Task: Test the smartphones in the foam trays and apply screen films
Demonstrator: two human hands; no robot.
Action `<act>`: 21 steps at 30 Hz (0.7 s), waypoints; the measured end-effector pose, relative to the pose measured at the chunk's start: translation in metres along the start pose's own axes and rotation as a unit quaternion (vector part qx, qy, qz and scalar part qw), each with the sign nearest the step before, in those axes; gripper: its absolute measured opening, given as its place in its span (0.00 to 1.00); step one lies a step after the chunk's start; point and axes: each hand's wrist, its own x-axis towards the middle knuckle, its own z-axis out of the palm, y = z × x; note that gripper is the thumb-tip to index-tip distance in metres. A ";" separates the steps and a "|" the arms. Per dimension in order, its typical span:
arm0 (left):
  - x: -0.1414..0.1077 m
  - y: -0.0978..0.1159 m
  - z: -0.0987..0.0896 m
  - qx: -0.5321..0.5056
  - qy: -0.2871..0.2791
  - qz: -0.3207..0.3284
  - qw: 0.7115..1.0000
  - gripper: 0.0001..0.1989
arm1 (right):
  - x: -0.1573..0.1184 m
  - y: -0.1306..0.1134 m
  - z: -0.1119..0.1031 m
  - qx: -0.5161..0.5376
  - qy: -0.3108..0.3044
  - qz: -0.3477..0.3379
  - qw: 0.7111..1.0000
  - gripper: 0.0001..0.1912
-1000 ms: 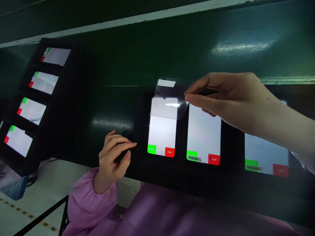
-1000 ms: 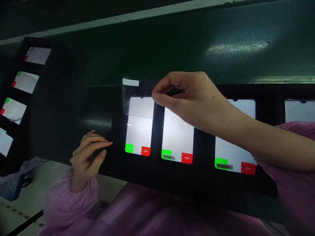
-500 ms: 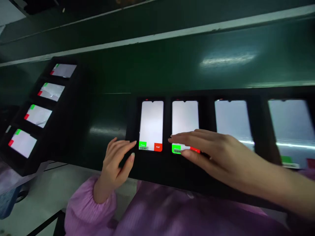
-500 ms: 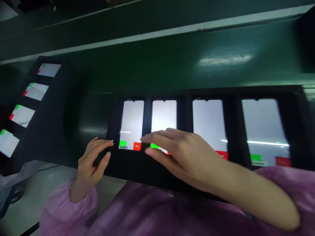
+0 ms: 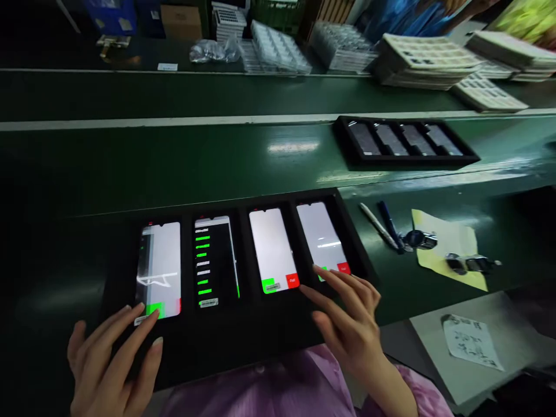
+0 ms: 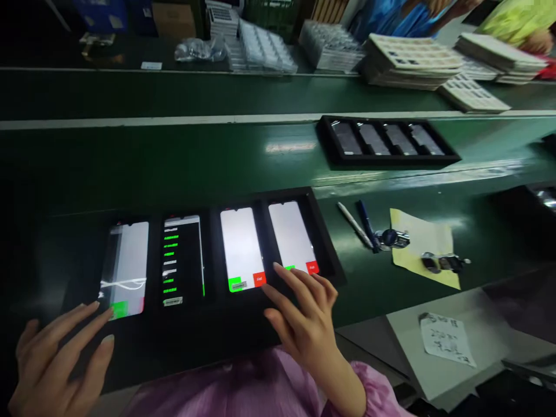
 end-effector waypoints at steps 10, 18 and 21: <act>0.032 -0.002 0.053 0.120 0.053 -0.013 0.991 0.31 | 0.014 0.046 -0.011 -0.015 0.036 0.022 0.999 0.17; 0.100 0.030 0.052 0.148 -0.061 -0.042 0.986 0.26 | 0.086 0.031 0.032 -0.045 -0.031 -0.062 0.997 0.18; 0.110 0.034 0.058 0.139 -0.097 -0.031 0.985 0.26 | 0.081 0.046 0.022 -0.035 0.010 -0.040 0.999 0.16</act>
